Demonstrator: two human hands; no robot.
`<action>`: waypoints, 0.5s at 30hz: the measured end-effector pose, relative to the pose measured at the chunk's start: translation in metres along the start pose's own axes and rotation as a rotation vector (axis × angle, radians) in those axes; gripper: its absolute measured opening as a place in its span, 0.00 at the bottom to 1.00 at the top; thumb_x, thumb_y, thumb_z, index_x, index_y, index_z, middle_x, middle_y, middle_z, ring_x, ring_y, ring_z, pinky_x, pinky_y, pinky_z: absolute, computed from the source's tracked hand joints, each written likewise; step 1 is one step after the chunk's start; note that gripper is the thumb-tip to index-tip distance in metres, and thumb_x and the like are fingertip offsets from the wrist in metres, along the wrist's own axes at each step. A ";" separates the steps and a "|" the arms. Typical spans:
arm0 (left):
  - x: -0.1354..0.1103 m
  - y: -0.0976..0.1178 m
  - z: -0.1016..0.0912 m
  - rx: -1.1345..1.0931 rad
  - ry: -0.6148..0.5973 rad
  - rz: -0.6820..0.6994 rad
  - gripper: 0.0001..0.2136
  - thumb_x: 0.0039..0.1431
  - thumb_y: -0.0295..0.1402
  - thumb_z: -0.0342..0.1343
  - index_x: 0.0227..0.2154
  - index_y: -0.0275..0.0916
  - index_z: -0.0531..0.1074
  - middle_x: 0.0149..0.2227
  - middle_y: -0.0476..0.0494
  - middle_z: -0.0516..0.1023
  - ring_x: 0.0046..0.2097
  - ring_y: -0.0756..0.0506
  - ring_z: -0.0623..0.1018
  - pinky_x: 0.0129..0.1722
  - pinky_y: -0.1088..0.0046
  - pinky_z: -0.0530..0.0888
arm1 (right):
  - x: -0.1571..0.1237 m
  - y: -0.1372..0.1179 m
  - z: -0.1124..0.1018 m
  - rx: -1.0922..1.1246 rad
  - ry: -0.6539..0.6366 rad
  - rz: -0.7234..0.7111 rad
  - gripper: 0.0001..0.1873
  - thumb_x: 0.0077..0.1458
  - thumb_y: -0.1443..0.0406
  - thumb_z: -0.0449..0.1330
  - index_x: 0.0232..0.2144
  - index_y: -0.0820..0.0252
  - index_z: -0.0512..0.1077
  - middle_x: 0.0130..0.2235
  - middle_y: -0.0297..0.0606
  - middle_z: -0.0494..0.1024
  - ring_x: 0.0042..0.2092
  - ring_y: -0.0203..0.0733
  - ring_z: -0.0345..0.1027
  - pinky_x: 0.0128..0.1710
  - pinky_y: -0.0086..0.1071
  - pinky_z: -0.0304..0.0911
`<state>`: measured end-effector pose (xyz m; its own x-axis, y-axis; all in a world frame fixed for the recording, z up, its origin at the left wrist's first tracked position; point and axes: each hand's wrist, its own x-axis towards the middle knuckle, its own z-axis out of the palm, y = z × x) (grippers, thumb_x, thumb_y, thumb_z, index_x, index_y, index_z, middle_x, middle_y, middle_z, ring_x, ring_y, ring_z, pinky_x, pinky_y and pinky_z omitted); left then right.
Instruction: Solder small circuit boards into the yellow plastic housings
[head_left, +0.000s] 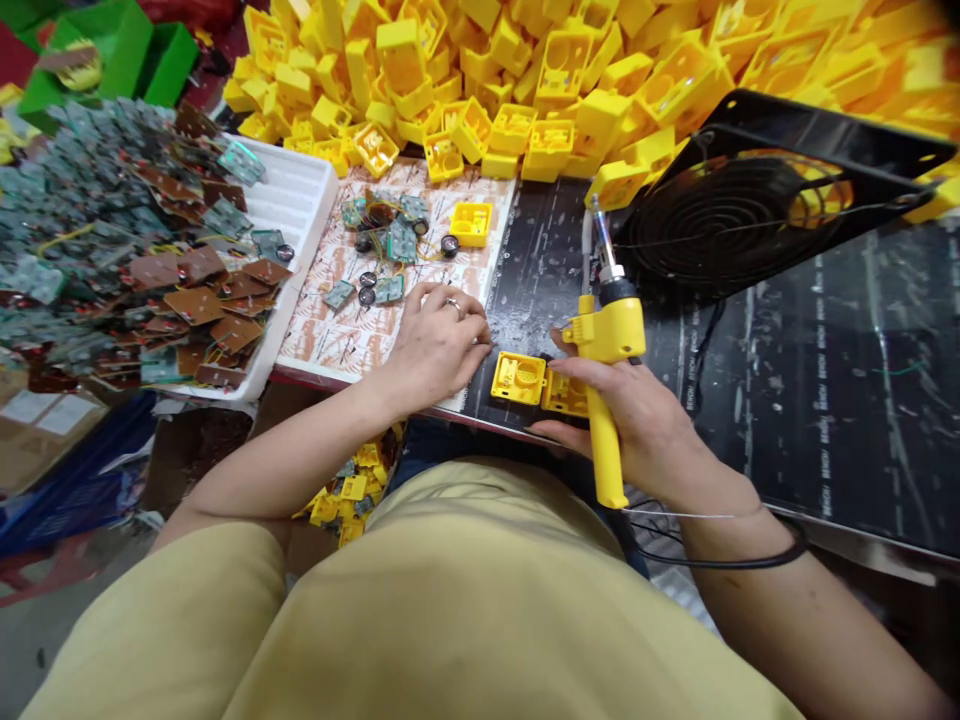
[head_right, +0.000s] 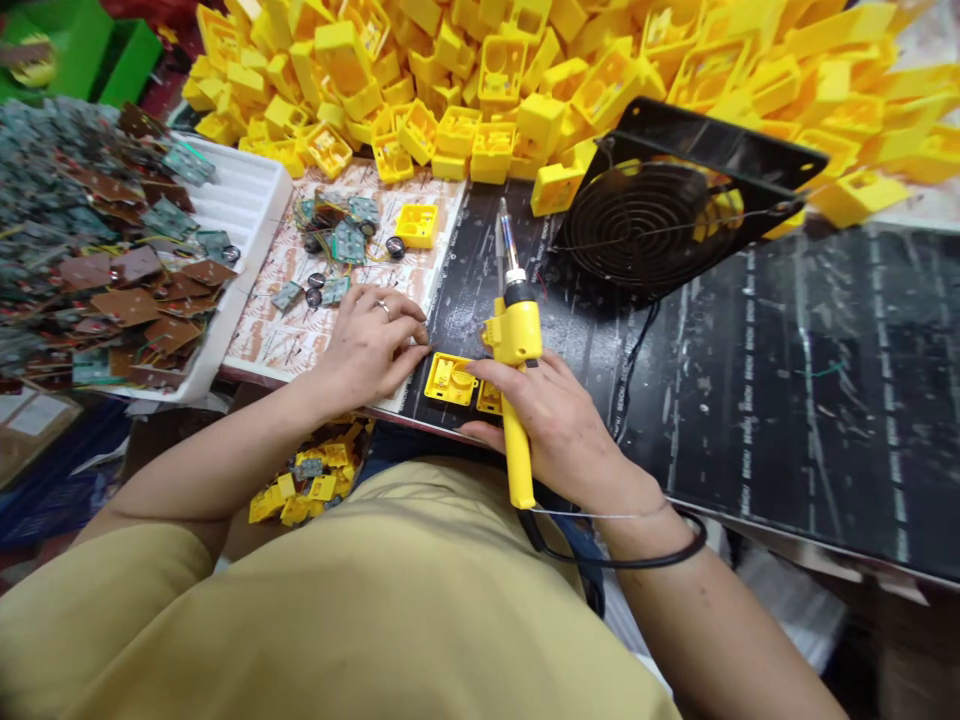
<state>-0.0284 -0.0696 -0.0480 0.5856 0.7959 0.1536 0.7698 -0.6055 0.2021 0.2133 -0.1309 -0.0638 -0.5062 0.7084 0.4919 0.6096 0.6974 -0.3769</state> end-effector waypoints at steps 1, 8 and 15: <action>-0.001 -0.003 0.000 -0.073 0.004 -0.007 0.10 0.65 0.35 0.52 0.34 0.40 0.78 0.44 0.43 0.82 0.53 0.39 0.74 0.61 0.54 0.62 | 0.001 -0.001 0.001 -0.001 0.003 -0.001 0.28 0.58 0.57 0.65 0.56 0.56 0.62 0.46 0.43 0.78 0.49 0.49 0.74 0.50 0.44 0.71; -0.006 -0.013 -0.011 -0.389 -0.045 -0.061 0.05 0.60 0.34 0.58 0.32 0.41 0.78 0.37 0.47 0.83 0.46 0.45 0.78 0.60 0.60 0.65 | 0.020 -0.010 0.027 -0.028 0.131 0.024 0.22 0.58 0.62 0.65 0.53 0.56 0.66 0.42 0.39 0.80 0.46 0.45 0.76 0.58 0.47 0.67; -0.006 -0.009 -0.016 -0.420 -0.137 -0.063 0.04 0.58 0.32 0.59 0.30 0.40 0.77 0.33 0.49 0.82 0.43 0.46 0.79 0.64 0.56 0.60 | -0.004 -0.028 -0.038 0.113 0.324 0.210 0.09 0.64 0.62 0.58 0.47 0.49 0.73 0.32 0.33 0.78 0.29 0.38 0.73 0.30 0.32 0.69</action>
<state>-0.0422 -0.0688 -0.0356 0.5908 0.8068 0.0045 0.6518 -0.4807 0.5866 0.2219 -0.1576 -0.0255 -0.1480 0.7780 0.6105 0.5996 0.5615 -0.5703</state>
